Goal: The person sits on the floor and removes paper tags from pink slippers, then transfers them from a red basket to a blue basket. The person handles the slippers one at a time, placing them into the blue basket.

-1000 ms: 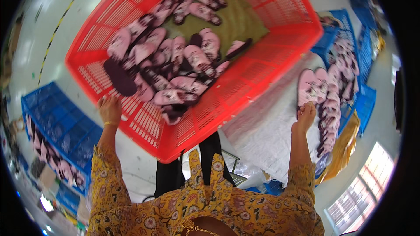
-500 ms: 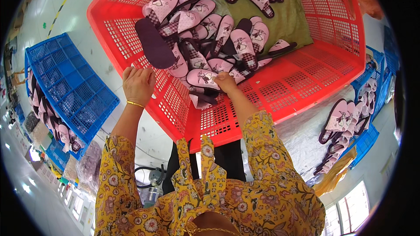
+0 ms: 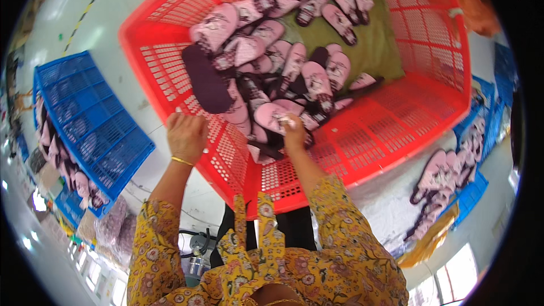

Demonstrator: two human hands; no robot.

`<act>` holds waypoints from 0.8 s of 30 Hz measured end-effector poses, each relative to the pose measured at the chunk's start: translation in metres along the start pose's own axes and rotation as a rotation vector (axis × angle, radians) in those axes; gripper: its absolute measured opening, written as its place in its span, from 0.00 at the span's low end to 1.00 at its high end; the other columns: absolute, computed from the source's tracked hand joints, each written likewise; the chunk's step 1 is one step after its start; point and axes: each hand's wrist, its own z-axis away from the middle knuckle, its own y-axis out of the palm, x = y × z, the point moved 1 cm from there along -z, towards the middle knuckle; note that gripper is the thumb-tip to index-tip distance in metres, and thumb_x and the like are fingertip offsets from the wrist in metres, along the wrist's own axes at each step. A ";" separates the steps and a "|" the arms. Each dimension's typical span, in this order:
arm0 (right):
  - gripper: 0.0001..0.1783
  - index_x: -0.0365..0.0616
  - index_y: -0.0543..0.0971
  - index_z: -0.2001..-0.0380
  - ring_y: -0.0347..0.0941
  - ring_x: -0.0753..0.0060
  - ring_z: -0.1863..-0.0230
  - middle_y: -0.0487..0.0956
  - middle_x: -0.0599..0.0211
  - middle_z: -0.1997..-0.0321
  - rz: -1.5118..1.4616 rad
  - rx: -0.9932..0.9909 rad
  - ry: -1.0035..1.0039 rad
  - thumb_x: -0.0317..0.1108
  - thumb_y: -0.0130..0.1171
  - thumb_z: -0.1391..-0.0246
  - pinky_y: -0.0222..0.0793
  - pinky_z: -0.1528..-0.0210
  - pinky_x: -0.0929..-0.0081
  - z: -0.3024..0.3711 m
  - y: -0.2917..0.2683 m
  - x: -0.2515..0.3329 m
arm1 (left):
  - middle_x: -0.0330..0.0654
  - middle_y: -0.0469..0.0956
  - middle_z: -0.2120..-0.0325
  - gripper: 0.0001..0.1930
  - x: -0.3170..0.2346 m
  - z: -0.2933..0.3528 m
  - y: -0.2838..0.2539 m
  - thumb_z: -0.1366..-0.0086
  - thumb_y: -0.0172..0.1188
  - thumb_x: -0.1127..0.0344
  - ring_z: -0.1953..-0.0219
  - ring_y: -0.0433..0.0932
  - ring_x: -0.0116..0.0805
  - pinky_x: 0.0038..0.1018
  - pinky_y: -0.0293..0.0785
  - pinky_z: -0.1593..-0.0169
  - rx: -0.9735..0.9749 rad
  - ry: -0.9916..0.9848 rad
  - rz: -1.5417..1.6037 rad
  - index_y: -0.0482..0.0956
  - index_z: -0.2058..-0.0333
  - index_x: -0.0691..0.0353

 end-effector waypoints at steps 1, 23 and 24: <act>0.18 0.42 0.77 0.52 0.76 0.63 0.51 0.80 0.61 0.53 -0.146 0.011 0.063 0.25 0.62 0.47 0.70 0.47 0.70 -0.009 0.000 0.000 | 0.37 0.75 0.79 0.06 0.003 0.000 0.002 0.47 0.66 0.65 0.68 0.76 0.34 0.34 0.65 0.46 0.004 -0.006 -0.003 0.77 0.75 0.53; 0.13 0.40 0.76 0.52 0.73 0.76 0.55 0.77 0.68 0.54 -0.528 -0.133 0.292 0.25 0.59 0.41 0.70 0.53 0.78 -0.013 -0.034 0.047 | 0.55 0.57 0.33 0.30 -0.010 -0.056 0.119 0.33 0.49 0.59 0.32 0.55 0.62 0.56 0.55 0.36 0.550 0.006 -0.548 0.59 0.34 0.59; 0.13 0.41 0.76 0.52 0.73 0.77 0.56 0.77 0.68 0.54 -0.557 -0.124 0.296 0.25 0.59 0.40 0.70 0.54 0.78 -0.012 -0.038 0.048 | 0.57 0.57 0.33 0.29 -0.006 -0.056 0.118 0.32 0.46 0.59 0.32 0.55 0.64 0.57 0.55 0.36 0.541 0.024 -0.558 0.59 0.34 0.60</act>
